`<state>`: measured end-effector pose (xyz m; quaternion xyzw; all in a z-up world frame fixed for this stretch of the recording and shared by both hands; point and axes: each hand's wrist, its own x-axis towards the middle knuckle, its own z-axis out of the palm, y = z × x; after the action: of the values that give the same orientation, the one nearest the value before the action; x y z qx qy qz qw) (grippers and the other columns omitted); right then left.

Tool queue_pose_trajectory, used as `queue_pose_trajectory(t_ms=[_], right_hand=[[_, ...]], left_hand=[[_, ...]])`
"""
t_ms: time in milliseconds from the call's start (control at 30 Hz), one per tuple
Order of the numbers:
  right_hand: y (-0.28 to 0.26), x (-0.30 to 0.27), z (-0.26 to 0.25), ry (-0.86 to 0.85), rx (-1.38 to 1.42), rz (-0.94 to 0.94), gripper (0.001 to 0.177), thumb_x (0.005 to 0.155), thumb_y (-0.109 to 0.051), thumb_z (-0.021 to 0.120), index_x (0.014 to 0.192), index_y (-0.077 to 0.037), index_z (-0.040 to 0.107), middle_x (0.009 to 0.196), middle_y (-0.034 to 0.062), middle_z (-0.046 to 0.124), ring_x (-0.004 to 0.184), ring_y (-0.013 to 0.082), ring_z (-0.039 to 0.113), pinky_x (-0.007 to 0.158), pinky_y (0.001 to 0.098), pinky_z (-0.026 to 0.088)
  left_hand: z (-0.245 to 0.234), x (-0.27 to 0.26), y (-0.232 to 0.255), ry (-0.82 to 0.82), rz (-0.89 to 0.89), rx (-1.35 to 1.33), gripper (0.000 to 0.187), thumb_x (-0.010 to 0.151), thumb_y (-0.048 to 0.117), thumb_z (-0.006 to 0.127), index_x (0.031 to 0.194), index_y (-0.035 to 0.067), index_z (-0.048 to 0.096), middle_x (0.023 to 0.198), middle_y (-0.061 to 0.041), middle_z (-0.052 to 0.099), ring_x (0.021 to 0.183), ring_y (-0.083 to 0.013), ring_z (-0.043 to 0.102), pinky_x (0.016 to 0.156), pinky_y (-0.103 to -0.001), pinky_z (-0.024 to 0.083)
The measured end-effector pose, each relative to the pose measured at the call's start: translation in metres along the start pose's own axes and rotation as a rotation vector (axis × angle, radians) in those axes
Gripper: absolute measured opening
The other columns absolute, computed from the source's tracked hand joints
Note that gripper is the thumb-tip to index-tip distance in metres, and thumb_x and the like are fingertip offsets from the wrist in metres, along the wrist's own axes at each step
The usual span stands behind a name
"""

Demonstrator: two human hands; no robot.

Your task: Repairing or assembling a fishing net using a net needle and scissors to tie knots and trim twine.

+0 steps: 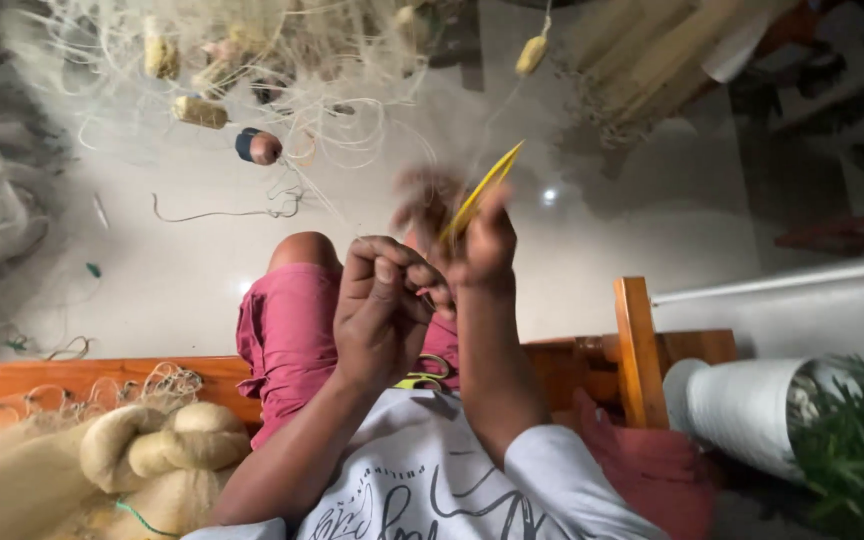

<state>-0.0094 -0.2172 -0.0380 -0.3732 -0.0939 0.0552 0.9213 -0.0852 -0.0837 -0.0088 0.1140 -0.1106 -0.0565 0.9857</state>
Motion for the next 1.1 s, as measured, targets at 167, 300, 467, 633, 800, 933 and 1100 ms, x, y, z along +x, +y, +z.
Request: queue_pose_trajectory(t_ms=[167, 300, 467, 633, 800, 933, 1100], right_hand=[[-0.045, -0.008, 0.001, 0.404, -0.3, -0.343, 0.014, 0.096, -0.027, 0.067, 0.103, -0.016, 0.063, 0.075, 0.0127, 0.071, 0.047, 0.0147, 0.062, 0.037, 0.0167, 0.039], [-0.063, -0.038, 0.001, 0.502, -0.414, -0.428, 0.021, 0.098, -0.026, 0.064, 0.109, -0.008, 0.063, 0.072, 0.0178, 0.069, 0.051, 0.0153, 0.061, 0.032, 0.0146, 0.029], [-0.085, -0.065, -0.007, 0.611, -0.376, -0.563, 0.021, 0.103, -0.025, 0.06, 0.111, -0.006, 0.063, 0.06, 0.0067, 0.053, 0.052, 0.0176, 0.058, 0.032, 0.0155, 0.027], [-0.096, -0.09, -0.009, 0.619, -0.383, -0.527, 0.021, 0.105, -0.028, 0.054, 0.11, -0.008, 0.061, 0.056, 0.0006, 0.044, 0.05, 0.0162, 0.056, 0.031, 0.0159, 0.031], [-0.101, -0.106, -0.026, 0.672, -0.377, -0.503, 0.021, 0.106, -0.03, 0.051, 0.11, -0.01, 0.058, 0.056, -0.0029, 0.04, 0.052, 0.0137, 0.056, 0.033, 0.0144, 0.033], [-0.11, -0.11, -0.034, 0.705, -0.383, -0.512, 0.022, 0.106, -0.033, 0.05, 0.11, -0.012, 0.057, 0.057, -0.0046, 0.037, 0.053, 0.0124, 0.054, 0.034, 0.0134, 0.035], [-0.115, -0.105, -0.039, 0.719, -0.357, -0.506, 0.023, 0.106, -0.035, 0.049, 0.112, -0.015, 0.056, 0.059, -0.0051, 0.037, 0.056, 0.0118, 0.054, 0.036, 0.0137, 0.035]], left_hand=[[-0.011, 0.004, 0.008, 0.055, 0.036, 0.071, 0.013, 0.106, 0.015, 0.044, 0.113, 0.004, 0.045, 0.095, -0.017, 0.061, 0.094, -0.0316, 0.069, 0.075, -0.044, 0.066], [-0.018, 0.01, 0.014, 0.122, 0.039, 0.154, 0.014, 0.107, 0.018, 0.045, 0.112, 0.006, 0.046, 0.096, -0.015, 0.065, 0.103, -0.03, 0.067, 0.082, -0.044, 0.065], [-0.029, 0.014, 0.016, 0.092, 0.026, 0.151, 0.011, 0.106, 0.017, 0.046, 0.109, 0.007, 0.049, 0.095, -0.014, 0.071, 0.11, -0.0255, 0.068, 0.098, -0.041, 0.057], [-0.033, 0.014, -0.001, 0.067, -0.017, 0.092, 0.012, 0.107, 0.016, 0.044, 0.112, 0.006, 0.048, 0.099, -0.016, 0.072, 0.112, -0.0289, 0.068, 0.097, -0.041, 0.057], [-0.029, 0.015, -0.018, 0.059, -0.036, 0.071, 0.011, 0.107, 0.015, 0.043, 0.112, 0.005, 0.048, 0.102, -0.019, 0.073, 0.111, -0.0284, 0.069, 0.094, -0.038, 0.057], [-0.033, 0.018, -0.03, 0.063, -0.04, 0.087, 0.008, 0.105, 0.013, 0.045, 0.109, 0.006, 0.049, 0.105, -0.019, 0.072, 0.111, -0.0248, 0.069, 0.096, -0.033, 0.055], [-0.03, 0.012, -0.037, 0.032, -0.042, 0.02, 0.01, 0.105, 0.01, 0.045, 0.11, 0.002, 0.048, 0.104, -0.025, 0.069, 0.11, -0.0309, 0.068, 0.094, -0.038, 0.056]])
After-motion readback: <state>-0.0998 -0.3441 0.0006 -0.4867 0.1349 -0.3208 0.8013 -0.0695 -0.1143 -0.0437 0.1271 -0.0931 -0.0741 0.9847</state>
